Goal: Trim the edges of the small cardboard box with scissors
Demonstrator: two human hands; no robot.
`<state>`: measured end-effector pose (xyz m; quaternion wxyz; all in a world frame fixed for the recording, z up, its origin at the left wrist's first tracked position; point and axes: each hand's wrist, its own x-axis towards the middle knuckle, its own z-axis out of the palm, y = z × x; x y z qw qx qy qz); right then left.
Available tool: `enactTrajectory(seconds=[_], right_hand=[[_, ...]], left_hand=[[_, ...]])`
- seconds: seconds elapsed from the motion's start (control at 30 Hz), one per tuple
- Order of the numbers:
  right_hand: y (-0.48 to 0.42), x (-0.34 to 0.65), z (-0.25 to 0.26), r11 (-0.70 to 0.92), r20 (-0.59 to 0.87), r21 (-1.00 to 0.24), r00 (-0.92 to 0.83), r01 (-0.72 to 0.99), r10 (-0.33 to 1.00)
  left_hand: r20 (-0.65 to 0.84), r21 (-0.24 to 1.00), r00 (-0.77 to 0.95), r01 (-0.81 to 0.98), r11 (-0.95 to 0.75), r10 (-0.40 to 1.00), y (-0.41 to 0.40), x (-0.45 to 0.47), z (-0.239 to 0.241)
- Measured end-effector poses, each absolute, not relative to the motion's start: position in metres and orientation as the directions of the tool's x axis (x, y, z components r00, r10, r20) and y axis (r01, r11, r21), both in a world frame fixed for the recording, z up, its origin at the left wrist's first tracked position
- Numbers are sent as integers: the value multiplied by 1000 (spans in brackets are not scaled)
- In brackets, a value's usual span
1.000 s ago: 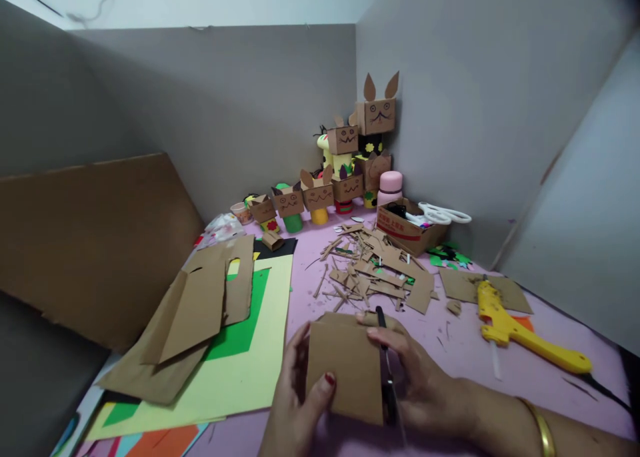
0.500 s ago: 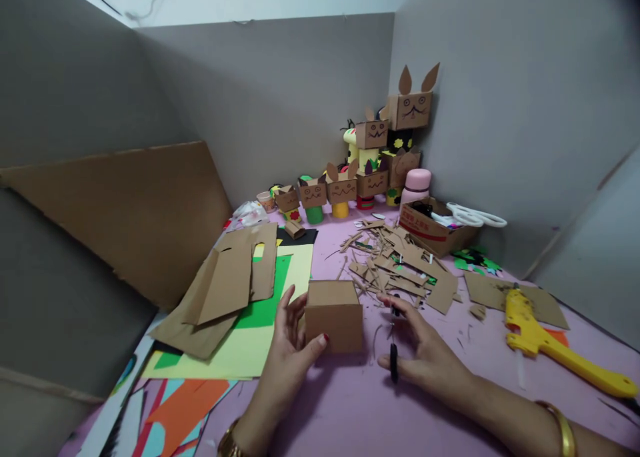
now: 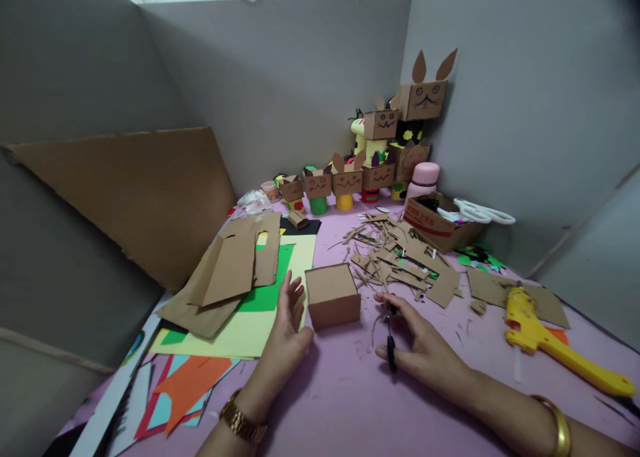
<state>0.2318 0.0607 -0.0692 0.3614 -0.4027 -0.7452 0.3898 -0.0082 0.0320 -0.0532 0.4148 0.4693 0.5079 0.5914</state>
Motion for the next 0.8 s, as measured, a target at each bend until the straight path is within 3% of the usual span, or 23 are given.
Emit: enactTrajectory(seconds=[0.43,0.8], right_hand=[[61,233,-72,373,214,-873,-438,316,873],[62,231,-79,405,243,-863,-455,303,857]], left_hand=[[189,980,-473,37,-195,861,28,-6,-50],[268,955,-227,189,-227,936,29,1,-63]])
